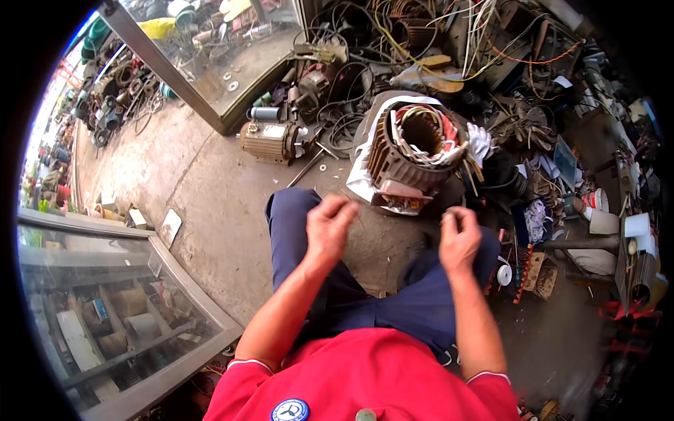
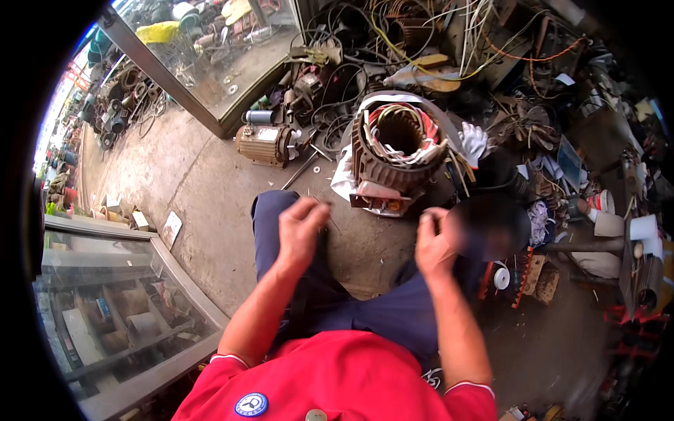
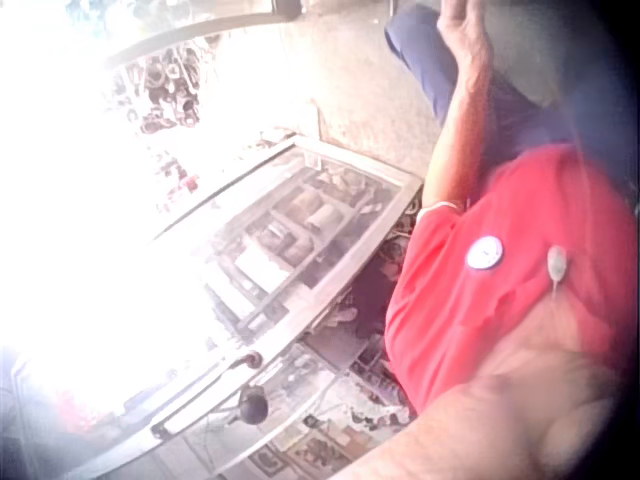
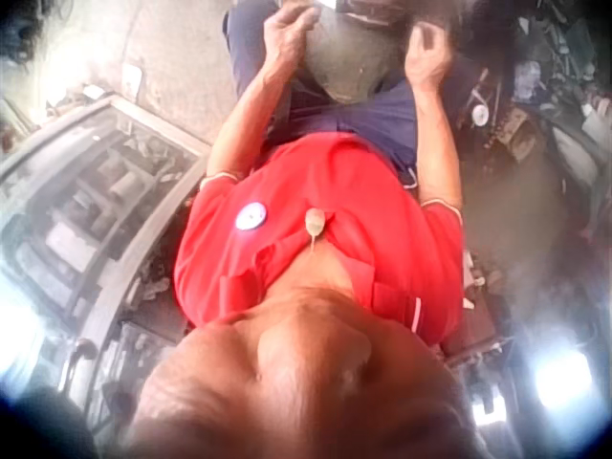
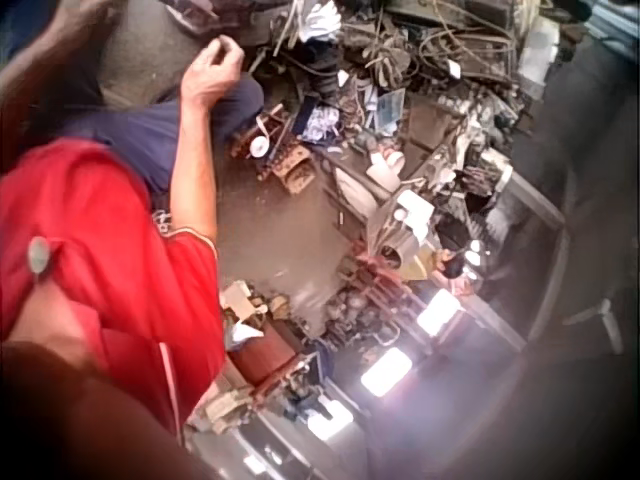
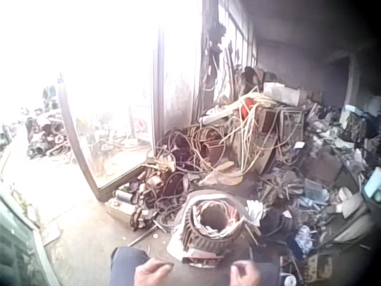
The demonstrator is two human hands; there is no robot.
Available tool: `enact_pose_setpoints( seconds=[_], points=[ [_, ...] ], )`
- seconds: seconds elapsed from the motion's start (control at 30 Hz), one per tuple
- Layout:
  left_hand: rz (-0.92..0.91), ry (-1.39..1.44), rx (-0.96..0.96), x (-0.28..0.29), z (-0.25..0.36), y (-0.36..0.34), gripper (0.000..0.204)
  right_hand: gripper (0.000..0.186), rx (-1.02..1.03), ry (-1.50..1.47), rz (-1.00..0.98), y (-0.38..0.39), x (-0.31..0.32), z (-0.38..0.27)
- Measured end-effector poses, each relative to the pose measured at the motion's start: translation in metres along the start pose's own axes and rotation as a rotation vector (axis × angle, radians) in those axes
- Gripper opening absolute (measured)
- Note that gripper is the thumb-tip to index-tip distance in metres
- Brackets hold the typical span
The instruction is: The person cuts a red wire with a knife, then sits on the floor to work on a motor stator. They strip the wire ends, insert them into the stator slots, and wrap white tape around the windings to secure them.
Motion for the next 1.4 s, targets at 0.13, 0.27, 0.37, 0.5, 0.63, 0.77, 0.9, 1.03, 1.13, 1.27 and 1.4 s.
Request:
enact_pose_setpoints(
  seconds=[0.13,0.27,0.37,0.5,0.63,0.77,0.9,1.03,1.13,1.27,1.4],
  points=[
    [-0.300,-0.004,-0.055,-0.058,0.029,0.064,0.020,0.025,0.163,-0.306,-0.285,0.060,-0.013,-0.095],
    [-0.292,0.239,0.042,-0.069,0.046,0.075,0.013,0.021,-0.264,-0.838,-0.349,0.078,-0.035,-0.056],
    [-0.311,0.097,-0.180,-0.060,0.057,0.074,0.012,0.010,-0.373,-0.831,-0.441,0.076,-0.028,-0.070],
    [-0.242,0.316,-0.097,-0.050,0.055,0.056,0.009,0.008,-0.162,-0.638,-0.324,0.071,-0.025,-0.076],
    [0.006,0.300,0.026,-0.030,0.041,-0.011,0.018,0.010,-0.508,-0.746,-0.187,0.095,-0.017,-0.019],
    [-0.017,-0.135,-0.048,-0.008,0.020,-0.105,0.028,0.005,-0.838,-0.936,-0.143,0.118,-0.023,0.012],
    [-0.175,-0.553,-0.094,-0.027,-0.007,-0.173,0.045,0.006,-0.896,-0.886,-0.260,0.114,-0.037,0.006],
    [-0.240,-0.636,-0.152,-0.060,-0.022,-0.214,0.052,0.005,-0.901,-0.869,-0.316,0.103,-0.051,0.000],
    [-0.421,-0.533,-0.018,-0.075,-0.045,-0.243,0.044,0.006,-0.909,-0.869,-0.332,0.100,-0.058,0.003],
    [-0.430,-0.275,0.029,-0.078,-0.021,-0.251,0.025,0.008,-0.909,-0.846,-0.329,0.103,-0.056,0.007],
    [-0.453,0.045,0.029,-0.063,0.059,-0.253,0.021,0.009,-0.861,-0.824,-0.324,0.099,-0.048,0.009]
  ],
)
Point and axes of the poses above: each hand's wrist, its own y-axis away from the middle knuckle, its own x-axis out of the back of the hand, z = x × y, the point moved 7 cm from there along -y, towards the middle knuckle, and after that the axes turned 2 degrees about x, right-handed, at the moved point
